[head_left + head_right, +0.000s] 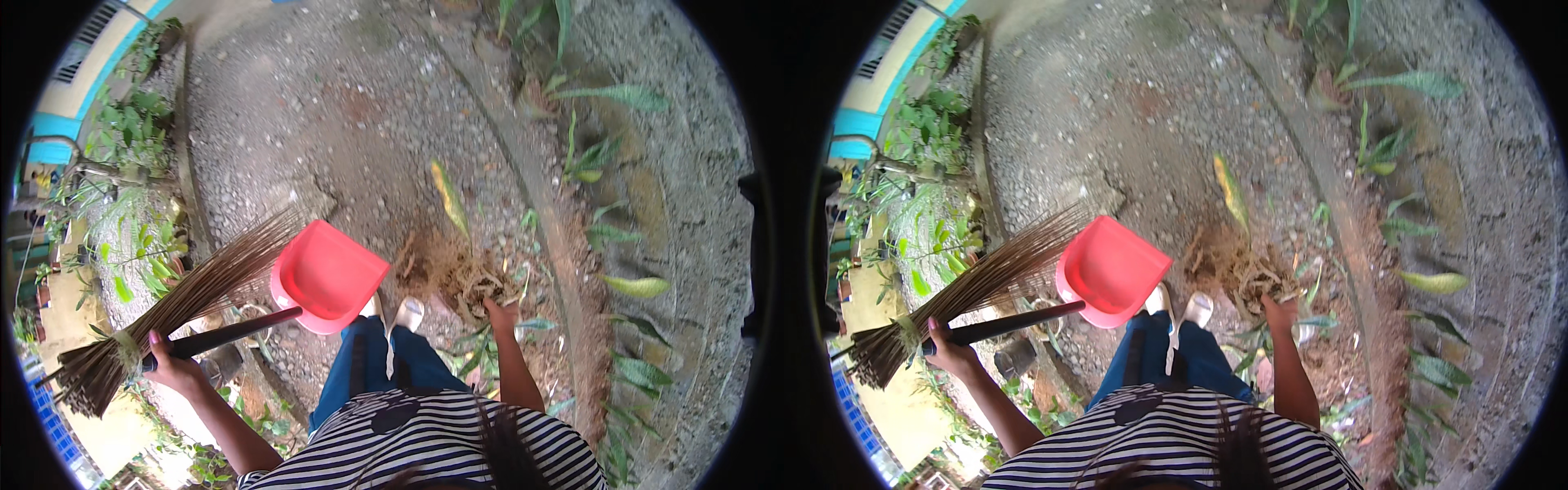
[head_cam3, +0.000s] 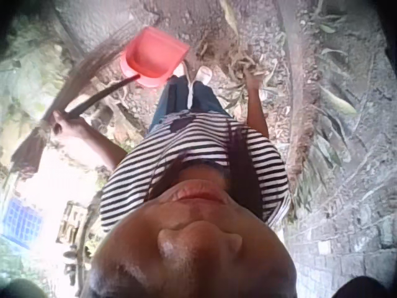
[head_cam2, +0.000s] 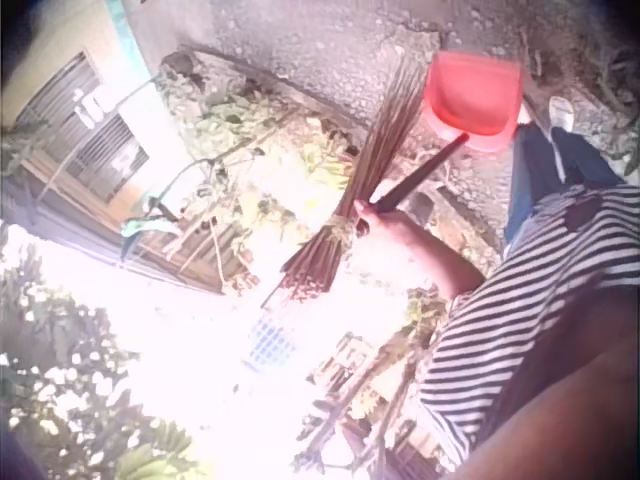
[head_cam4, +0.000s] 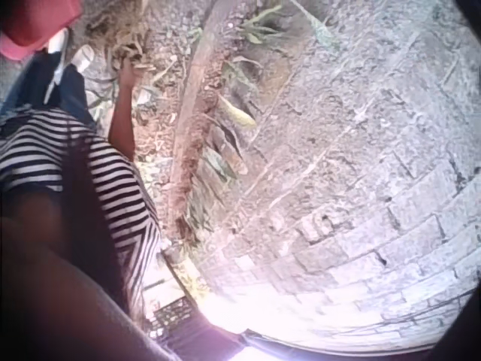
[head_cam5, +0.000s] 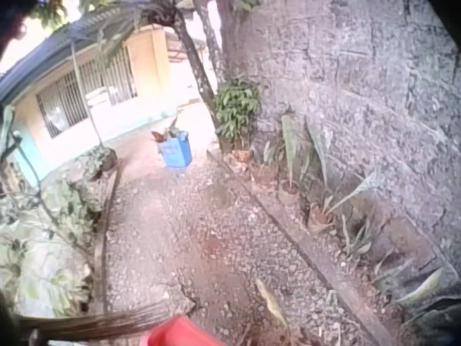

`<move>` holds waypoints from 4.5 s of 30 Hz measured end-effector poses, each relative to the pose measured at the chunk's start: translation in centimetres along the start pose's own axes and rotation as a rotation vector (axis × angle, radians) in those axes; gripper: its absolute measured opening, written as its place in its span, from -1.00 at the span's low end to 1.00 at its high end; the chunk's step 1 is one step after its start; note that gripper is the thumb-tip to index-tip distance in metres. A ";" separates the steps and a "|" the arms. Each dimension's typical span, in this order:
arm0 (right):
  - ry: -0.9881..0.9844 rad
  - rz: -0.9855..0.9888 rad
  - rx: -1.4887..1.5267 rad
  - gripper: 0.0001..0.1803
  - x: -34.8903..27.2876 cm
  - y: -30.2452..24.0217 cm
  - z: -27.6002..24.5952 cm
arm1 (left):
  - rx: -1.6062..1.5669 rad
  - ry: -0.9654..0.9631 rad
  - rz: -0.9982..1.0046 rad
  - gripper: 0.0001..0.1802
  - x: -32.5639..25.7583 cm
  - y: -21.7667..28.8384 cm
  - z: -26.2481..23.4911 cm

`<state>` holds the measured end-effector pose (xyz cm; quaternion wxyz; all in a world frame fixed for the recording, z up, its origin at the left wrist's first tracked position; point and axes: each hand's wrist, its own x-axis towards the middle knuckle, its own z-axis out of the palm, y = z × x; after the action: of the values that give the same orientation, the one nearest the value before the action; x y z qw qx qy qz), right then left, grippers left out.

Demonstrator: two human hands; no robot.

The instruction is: The person sweeps dry leaves and plant debris from a garden path using a broom and a pink dustpan. They gather the debris into piles, sweep it into the dustpan, and transfer the collected material into a blue bucket. The person also picks up larger leaves by hand and places them into the bucket.

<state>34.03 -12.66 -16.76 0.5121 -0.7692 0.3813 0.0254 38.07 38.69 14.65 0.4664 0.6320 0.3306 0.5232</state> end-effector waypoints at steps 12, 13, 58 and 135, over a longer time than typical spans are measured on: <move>-0.155 -0.191 0.113 -0.24 8.9 -21.0 4.8 | -0.087 -0.107 -0.095 -0.44 6.0 1.4 10.5; -0.175 -0.143 0.118 -0.24 9.4 -24.0 5.7 | -0.142 -0.106 -0.023 -0.42 6.6 1.1 12.1; -0.582 -0.185 -0.341 -0.30 44.4 -91.4 57.0 | 0.012 0.347 0.072 -0.42 39.7 -9.6 68.3; -2.406 1.225 -1.067 -0.14 29.3 -117.7 106.0 | 0.692 0.594 0.144 -0.52 54.8 -11.9 103.2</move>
<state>164.10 78.29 10.82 0.0833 -0.0977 -0.0631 0.9897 151.76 67.30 21.03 0.0753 0.5946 0.5605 0.5715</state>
